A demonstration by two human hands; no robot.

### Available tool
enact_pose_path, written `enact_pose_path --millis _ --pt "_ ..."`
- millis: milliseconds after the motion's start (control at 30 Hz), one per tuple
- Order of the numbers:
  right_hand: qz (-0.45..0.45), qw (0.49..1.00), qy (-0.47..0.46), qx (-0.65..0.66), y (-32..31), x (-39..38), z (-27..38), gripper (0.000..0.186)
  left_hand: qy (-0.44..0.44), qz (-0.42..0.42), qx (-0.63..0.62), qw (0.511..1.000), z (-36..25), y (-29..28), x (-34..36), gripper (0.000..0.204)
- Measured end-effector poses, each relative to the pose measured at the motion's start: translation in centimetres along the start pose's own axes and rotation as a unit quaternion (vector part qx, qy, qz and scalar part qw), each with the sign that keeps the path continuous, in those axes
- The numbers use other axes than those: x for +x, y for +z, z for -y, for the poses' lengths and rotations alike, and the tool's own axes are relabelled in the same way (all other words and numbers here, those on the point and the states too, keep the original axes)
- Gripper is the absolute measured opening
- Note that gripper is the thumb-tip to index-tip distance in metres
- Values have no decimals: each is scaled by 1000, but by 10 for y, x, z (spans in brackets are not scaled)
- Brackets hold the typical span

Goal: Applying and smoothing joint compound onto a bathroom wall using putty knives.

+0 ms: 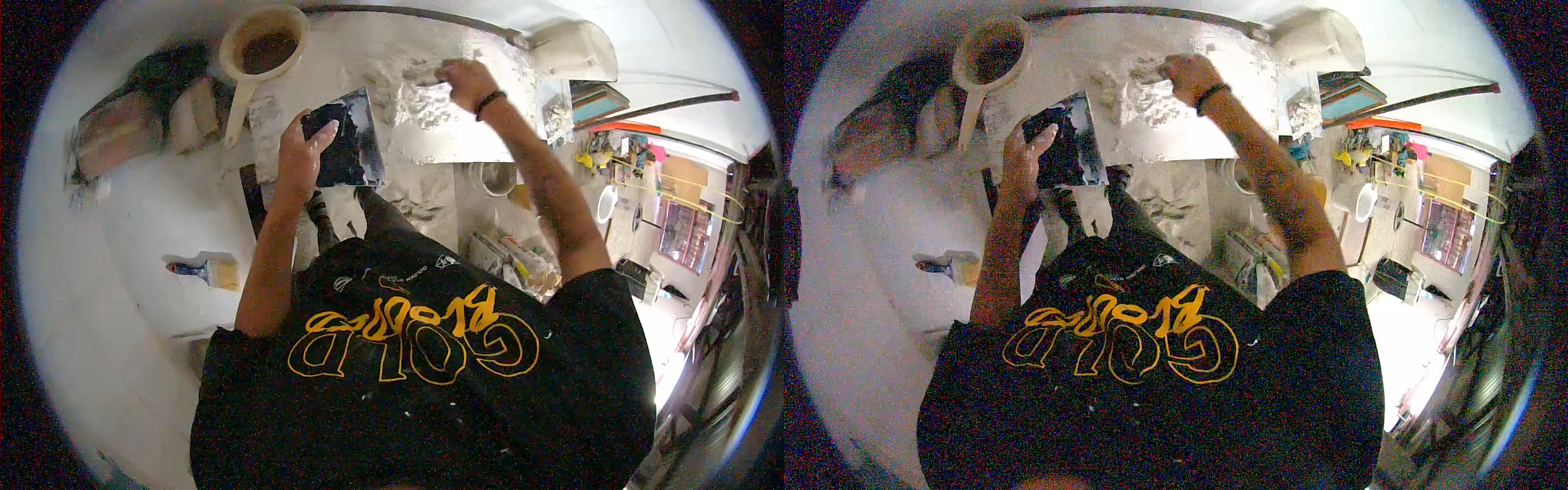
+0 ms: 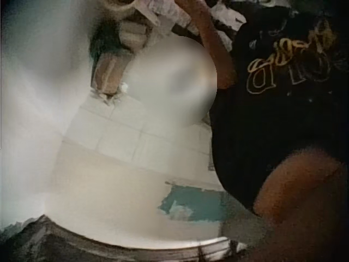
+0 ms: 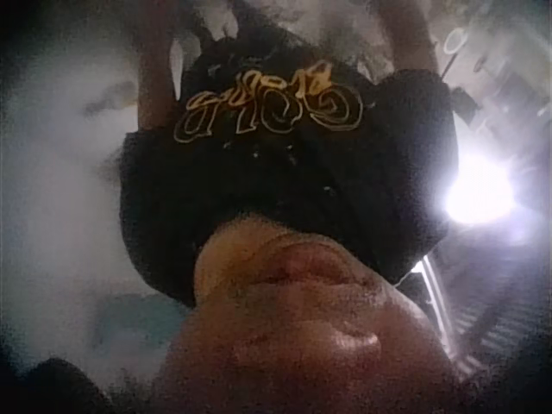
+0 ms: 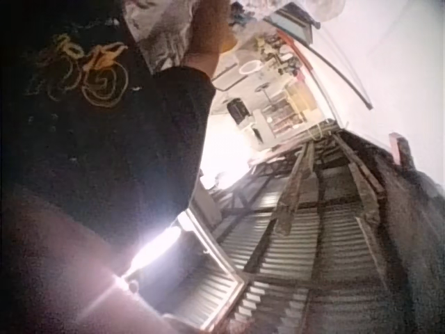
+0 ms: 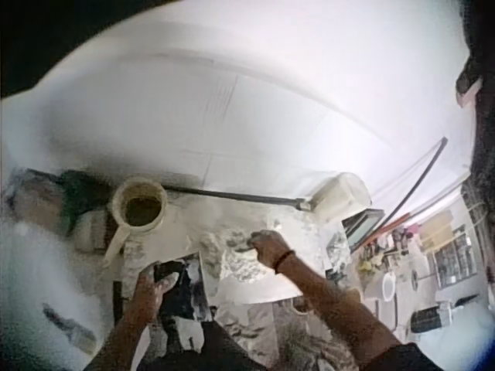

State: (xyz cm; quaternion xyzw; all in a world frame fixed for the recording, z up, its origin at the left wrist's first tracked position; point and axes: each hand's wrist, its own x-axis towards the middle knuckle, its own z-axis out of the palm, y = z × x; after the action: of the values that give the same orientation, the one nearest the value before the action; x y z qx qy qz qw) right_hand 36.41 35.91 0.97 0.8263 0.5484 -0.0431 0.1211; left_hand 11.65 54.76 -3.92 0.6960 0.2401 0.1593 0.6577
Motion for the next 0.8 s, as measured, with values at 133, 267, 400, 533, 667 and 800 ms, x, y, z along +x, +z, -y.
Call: enact_pose_path --millis 133,267,400,533,667,800 --pt "-39 999 -17 -21 -18 39 -14 31 -54 -29 -153 986 12 -1 1 29" --pt "74 997 5 4 0 15 -3 39 -108 -4 -242 964 -7 -4 -4 28" --pt "-18 1000 -13 9 -24 46 -19 38 -88 -6 -158 984 -39 -2 -1 26" --pt "-44 997 -48 -29 6 20 -1 33 -83 -15 -154 984 -22 0 -5 29" --pt "-56 995 -81 -36 -36 57 -14 28 -80 4 -103 991 -48 0 -1 29" --pt "-24 997 -74 -8 -4 40 8 32 -81 12 -86 993 -48 -2 -5 30"
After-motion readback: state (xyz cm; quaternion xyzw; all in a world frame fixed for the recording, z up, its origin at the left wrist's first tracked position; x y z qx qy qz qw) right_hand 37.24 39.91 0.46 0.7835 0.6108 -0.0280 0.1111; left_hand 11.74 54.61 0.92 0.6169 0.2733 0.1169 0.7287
